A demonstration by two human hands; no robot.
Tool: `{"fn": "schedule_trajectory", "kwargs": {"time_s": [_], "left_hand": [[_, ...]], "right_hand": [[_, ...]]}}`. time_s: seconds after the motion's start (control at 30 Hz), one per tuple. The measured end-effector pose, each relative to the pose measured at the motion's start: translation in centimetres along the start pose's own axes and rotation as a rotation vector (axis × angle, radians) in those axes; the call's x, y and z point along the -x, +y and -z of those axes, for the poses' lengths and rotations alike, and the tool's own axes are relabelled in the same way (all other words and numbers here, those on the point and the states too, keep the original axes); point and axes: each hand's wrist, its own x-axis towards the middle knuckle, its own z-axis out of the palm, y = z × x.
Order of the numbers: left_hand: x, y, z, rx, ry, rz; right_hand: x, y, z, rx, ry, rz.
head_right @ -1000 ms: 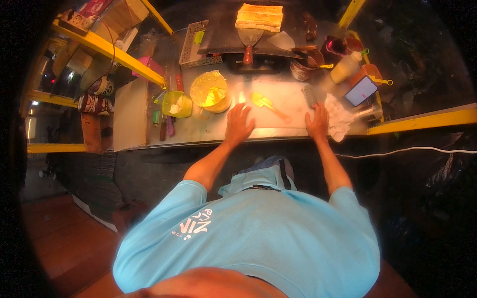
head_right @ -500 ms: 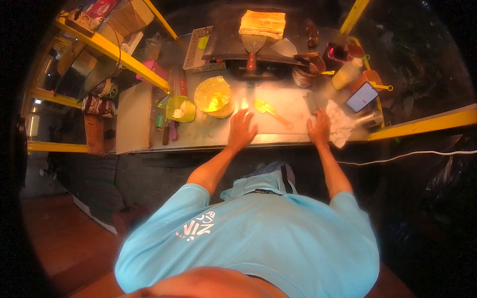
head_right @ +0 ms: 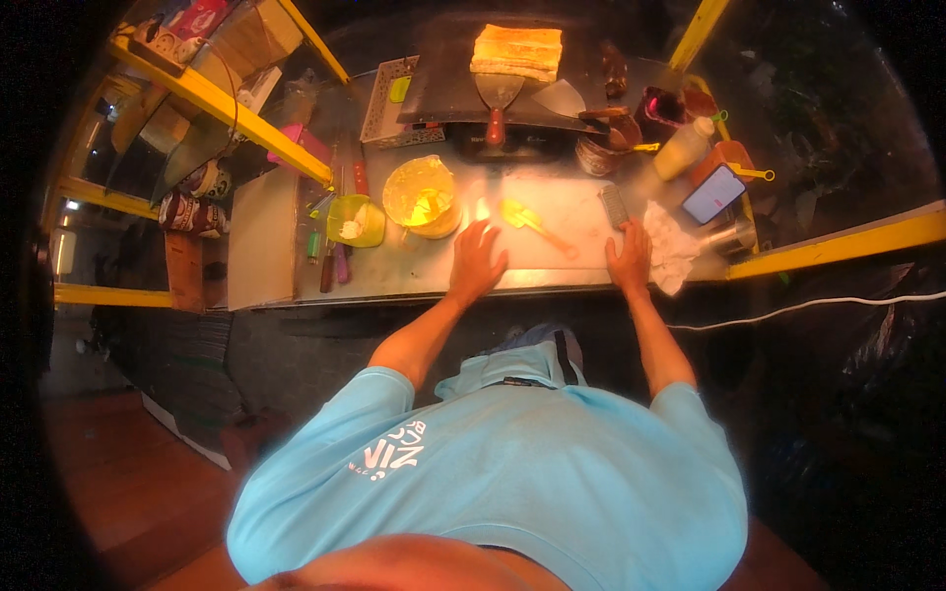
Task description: The person handles a wrapped item and a lighter by hand, then toasts bread on a griddle, flipping and turning the bread slices using spatulas.
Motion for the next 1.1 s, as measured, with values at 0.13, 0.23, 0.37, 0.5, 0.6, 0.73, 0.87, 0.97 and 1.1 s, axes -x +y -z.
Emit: {"fn": "schedule_trajectory", "kwargs": {"time_s": [0.13,0.23,0.37,0.5,0.6,0.73,0.87,0.97,1.1], "left_hand": [[0.0,0.0,0.0,0.006,-0.008,0.010],[0.0,0.0,-0.1,0.000,0.004,0.001],[0.0,0.1,0.0,0.020,0.045,-0.021],[-0.2,0.2,0.1,-0.011,0.006,-0.002],[0.1,0.1,0.3,-0.014,-0.001,-0.003],[-0.2,0.3,-0.1,-0.021,0.008,-0.015],[0.5,-0.3,-0.3,-0.019,0.020,0.000],[0.4,-0.3,-0.2,-0.005,0.022,0.000],[0.4,-0.6,0.0,-0.038,0.008,0.007]], "right_hand": [[0.0,0.2,-0.1,-0.036,0.022,0.002],[0.1,0.3,-0.2,-0.025,0.019,0.001],[0.1,0.2,-0.2,-0.020,0.023,-0.002],[-0.1,0.2,0.0,-0.009,0.011,0.007],[-0.1,0.3,0.2,-0.022,0.005,0.032],[0.0,0.6,0.2,-0.020,0.044,0.041],[-1.4,-2.0,0.9,0.154,0.170,0.089],[-5.1,-6.3,0.8,-0.390,0.212,0.059],[-12.1,-16.0,0.7,-1.118,-0.426,-0.458]]}}
